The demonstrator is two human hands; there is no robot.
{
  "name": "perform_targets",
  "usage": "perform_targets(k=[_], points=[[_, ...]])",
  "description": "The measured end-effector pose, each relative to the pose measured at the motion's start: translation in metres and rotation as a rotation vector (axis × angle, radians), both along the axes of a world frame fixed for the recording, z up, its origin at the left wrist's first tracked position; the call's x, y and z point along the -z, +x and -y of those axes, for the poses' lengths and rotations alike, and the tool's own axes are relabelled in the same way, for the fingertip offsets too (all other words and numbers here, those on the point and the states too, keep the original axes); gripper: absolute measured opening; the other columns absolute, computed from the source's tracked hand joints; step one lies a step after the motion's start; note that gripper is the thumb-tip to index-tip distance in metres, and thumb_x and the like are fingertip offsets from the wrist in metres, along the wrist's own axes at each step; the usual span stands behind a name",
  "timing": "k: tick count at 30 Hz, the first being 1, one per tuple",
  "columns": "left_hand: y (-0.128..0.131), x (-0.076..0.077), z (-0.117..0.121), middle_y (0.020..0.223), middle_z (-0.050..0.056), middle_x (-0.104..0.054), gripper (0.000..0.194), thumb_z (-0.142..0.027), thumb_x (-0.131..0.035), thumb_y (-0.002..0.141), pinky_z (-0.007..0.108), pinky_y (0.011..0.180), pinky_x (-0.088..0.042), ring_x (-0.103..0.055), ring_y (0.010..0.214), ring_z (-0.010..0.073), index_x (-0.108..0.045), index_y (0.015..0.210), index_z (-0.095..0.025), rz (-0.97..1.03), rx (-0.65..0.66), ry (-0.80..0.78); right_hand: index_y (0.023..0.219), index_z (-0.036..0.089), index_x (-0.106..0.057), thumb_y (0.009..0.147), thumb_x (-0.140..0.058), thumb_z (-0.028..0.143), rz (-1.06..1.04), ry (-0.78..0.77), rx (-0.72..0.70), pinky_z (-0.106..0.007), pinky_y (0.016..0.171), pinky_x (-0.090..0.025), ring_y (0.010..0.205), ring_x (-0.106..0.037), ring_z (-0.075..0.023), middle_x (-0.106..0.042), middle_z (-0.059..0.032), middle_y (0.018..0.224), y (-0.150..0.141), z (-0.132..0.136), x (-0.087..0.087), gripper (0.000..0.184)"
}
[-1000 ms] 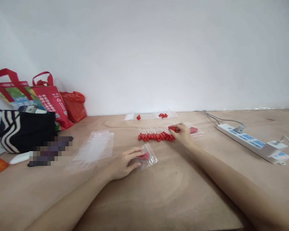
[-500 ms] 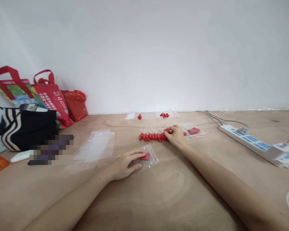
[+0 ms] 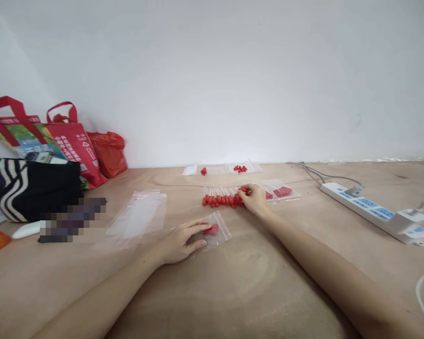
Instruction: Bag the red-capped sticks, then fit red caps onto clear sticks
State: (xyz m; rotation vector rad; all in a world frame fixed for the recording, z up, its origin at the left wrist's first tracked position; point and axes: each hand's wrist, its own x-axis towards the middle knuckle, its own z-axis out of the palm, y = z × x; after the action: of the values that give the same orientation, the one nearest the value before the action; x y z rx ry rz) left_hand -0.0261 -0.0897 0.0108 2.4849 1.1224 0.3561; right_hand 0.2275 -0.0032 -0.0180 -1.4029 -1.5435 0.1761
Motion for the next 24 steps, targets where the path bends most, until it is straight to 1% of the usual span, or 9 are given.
perform_targets(k=[4,7,10,12,14,17,19,21,24], points=[[-0.001,0.001,0.000,0.130,0.005,-0.044,0.039,-0.032,-0.047,0.082,0.039,0.099,-0.033,-0.043,0.117,0.0210,-0.047,0.121,-0.025,0.001,0.005,-0.002,0.078,0.015,-0.063,0.068,-0.052,0.026,0.015,0.005,0.011,-0.026,0.062,-0.042,0.064,-0.055,-0.0143,-0.063,-0.0047,0.073,0.004,0.001,-0.001,0.019],[-0.001,0.002,0.000,0.131,0.005,-0.043,0.040,-0.031,-0.046,0.082,0.038,0.099,-0.033,-0.042,0.118,0.0203,-0.046,0.121,-0.025,-0.009,0.010,0.009,0.072,0.017,-0.064,0.070,-0.053,0.034,0.047,0.003,-0.006,-0.026,0.063,-0.040,0.066,-0.055,-0.0151,-0.062,-0.0044,0.071,0.008,0.003,-0.004,0.021],[-0.001,0.001,0.000,0.131,0.004,-0.043,0.041,-0.031,-0.046,0.082,0.038,0.099,-0.034,-0.041,0.118,0.0197,-0.044,0.123,-0.026,-0.015,0.018,0.015,0.064,0.019,-0.063,0.075,-0.049,0.041,0.103,0.034,0.054,-0.028,0.066,-0.038,0.068,-0.054,-0.0164,-0.061,-0.0043,0.069,0.011,0.006,-0.007,0.028],[-0.001,0.000,0.000,0.131,0.004,-0.043,0.042,-0.032,-0.046,0.082,0.038,0.099,-0.034,-0.041,0.119,0.0198,-0.043,0.124,-0.026,-0.015,0.014,0.015,0.062,0.019,-0.061,0.078,-0.046,0.038,0.122,0.085,0.111,-0.030,0.068,-0.037,0.069,-0.053,-0.0167,-0.061,-0.0042,0.067,0.013,0.011,-0.008,0.029],[-0.001,0.000,0.000,0.131,0.004,-0.043,0.042,-0.032,-0.046,0.082,0.039,0.100,-0.033,-0.041,0.119,0.0198,-0.042,0.124,-0.026,-0.013,0.010,0.019,0.066,0.018,-0.062,0.078,-0.047,0.034,0.130,0.137,0.100,-0.030,0.069,-0.037,0.069,-0.053,-0.0164,-0.061,-0.0041,0.068,0.015,0.020,-0.006,0.025],[0.000,0.002,0.001,0.131,0.004,-0.044,0.044,-0.035,-0.046,0.082,0.039,0.100,-0.033,-0.041,0.119,0.0198,-0.041,0.125,-0.025,0.000,0.004,0.024,0.069,0.019,-0.062,0.076,-0.051,0.028,0.170,0.153,-0.098,-0.029,0.067,-0.037,0.066,-0.052,-0.0147,-0.060,-0.0029,0.066,0.013,0.042,0.000,0.016],[0.003,0.004,0.002,0.130,0.005,-0.045,0.046,-0.036,-0.048,0.081,0.039,0.099,-0.034,-0.041,0.119,0.0202,-0.041,0.125,-0.024,0.009,0.000,0.015,0.068,0.019,-0.062,0.074,-0.055,0.026,0.208,0.101,-0.290,-0.028,0.066,-0.037,0.065,-0.051,-0.0136,-0.059,-0.0015,0.064,0.009,0.058,0.004,0.012],[0.007,0.006,0.003,0.130,0.005,-0.044,0.047,-0.036,-0.049,0.081,0.039,0.099,-0.034,-0.041,0.119,0.0206,-0.040,0.126,-0.024,0.022,0.006,0.007,0.067,0.021,-0.064,0.071,-0.059,0.026,0.249,0.037,-0.432,-0.028,0.067,-0.036,0.065,-0.051,-0.0133,-0.059,-0.0002,0.063,0.004,0.071,0.006,0.008],[0.012,0.008,0.006,0.130,0.005,-0.044,0.049,-0.037,-0.050,0.080,0.039,0.099,-0.034,-0.041,0.119,0.0210,-0.040,0.126,-0.024,0.046,0.017,0.020,0.072,0.023,-0.066,0.070,-0.063,0.029,0.294,-0.021,-0.540,-0.030,0.069,-0.035,0.065,-0.050,-0.0130,-0.058,0.0008,0.062,-0.004,0.081,0.006,0.008]])
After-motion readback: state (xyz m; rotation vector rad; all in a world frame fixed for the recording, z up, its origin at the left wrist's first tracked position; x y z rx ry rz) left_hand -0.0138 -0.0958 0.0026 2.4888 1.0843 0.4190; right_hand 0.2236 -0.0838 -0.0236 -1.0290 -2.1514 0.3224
